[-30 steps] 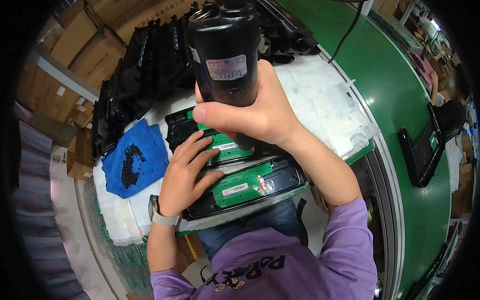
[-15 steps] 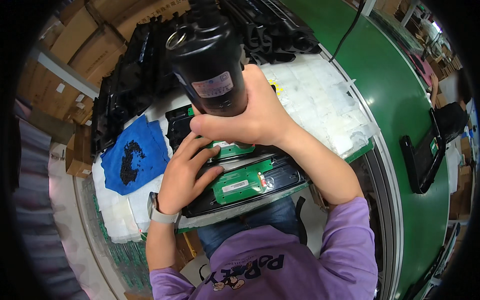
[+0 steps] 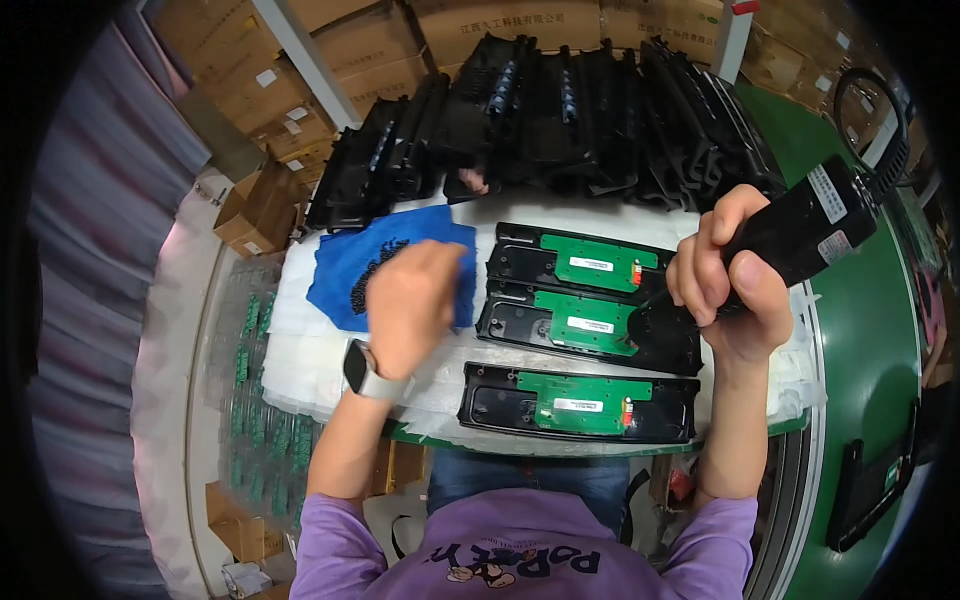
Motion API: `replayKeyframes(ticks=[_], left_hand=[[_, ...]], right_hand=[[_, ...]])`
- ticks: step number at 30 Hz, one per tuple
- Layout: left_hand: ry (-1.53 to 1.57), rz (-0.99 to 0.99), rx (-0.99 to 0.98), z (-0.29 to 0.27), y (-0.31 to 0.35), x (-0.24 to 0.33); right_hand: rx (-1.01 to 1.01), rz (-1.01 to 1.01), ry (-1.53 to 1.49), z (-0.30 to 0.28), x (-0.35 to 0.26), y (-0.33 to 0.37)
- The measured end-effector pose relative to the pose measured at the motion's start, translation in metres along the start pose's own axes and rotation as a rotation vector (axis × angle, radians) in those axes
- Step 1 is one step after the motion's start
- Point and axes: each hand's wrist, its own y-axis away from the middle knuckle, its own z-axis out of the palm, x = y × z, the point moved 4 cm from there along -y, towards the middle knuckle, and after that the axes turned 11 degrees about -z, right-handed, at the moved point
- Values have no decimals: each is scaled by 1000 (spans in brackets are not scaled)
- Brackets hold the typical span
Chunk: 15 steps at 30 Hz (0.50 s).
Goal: Installing small green circuit boards onto toner cartridges and securing them with an electric screwdriver.
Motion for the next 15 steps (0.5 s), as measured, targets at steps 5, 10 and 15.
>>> replayKeyframes(ticks=[5,10,15], left_hand=[[-380,-382,-53,2,3,-98],[-177,-325,37,1,2,-104],[-172,-302,218,-5,4,-101]], right_hand=[[-16,52,80,11,6,1],[-36,105,123,11,12,5],[-21,116,129,6,19,6]])
